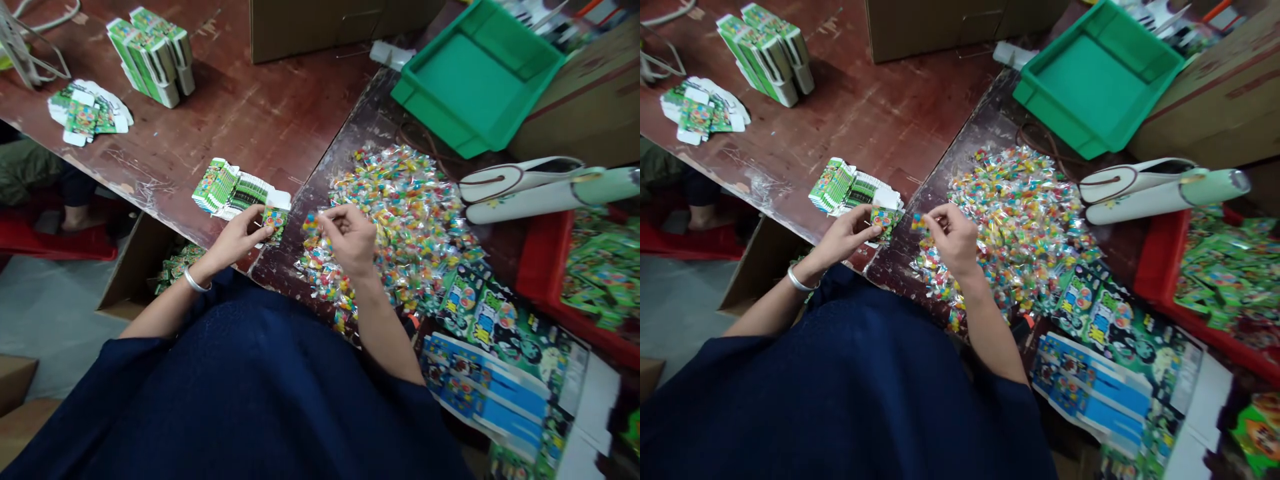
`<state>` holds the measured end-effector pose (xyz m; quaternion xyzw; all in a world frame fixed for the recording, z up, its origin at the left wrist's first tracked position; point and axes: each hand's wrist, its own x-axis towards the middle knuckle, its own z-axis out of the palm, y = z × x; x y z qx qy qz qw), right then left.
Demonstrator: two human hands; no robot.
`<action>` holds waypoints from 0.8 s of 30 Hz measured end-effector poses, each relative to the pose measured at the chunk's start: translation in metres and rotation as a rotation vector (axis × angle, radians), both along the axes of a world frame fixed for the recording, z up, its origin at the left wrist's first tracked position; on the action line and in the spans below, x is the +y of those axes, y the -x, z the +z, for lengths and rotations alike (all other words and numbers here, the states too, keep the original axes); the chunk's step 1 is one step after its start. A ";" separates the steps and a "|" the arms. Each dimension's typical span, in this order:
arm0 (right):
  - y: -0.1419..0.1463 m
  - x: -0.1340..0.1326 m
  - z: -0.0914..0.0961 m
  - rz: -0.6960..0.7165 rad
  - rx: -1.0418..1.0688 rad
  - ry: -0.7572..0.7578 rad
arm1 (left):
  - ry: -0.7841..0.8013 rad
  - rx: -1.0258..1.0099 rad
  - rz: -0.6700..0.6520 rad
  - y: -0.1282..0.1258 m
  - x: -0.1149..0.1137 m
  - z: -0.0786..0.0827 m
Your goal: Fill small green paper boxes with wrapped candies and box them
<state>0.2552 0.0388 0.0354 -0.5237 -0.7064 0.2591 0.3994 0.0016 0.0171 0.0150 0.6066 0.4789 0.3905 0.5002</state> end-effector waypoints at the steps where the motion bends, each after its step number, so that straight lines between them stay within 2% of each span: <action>1: 0.002 -0.001 0.009 -0.058 0.125 -0.023 | -0.028 0.057 -0.013 -0.004 -0.001 0.000; 3: 0.010 -0.003 0.023 -0.125 0.274 -0.067 | -0.072 0.128 -0.046 -0.013 -0.004 0.001; 5: 0.018 -0.004 0.029 -0.141 0.318 -0.096 | -0.093 0.145 -0.079 -0.023 -0.006 0.003; 10: 0.025 -0.007 0.021 -0.143 0.168 -0.109 | -0.087 0.060 -0.072 -0.036 -0.012 0.009; 16: 0.017 -0.006 0.023 0.019 -0.054 -0.270 | -0.115 0.070 -0.006 -0.034 -0.013 0.011; 19: 0.014 -0.003 0.026 0.087 -0.129 -0.301 | -0.137 0.039 0.000 -0.037 -0.014 0.007; 21: 0.011 -0.002 0.026 0.127 -0.100 -0.277 | -0.157 -0.005 0.030 -0.039 -0.014 0.004; 24: 0.010 -0.006 0.020 0.159 0.075 -0.155 | -0.204 -0.088 0.094 -0.040 -0.013 0.002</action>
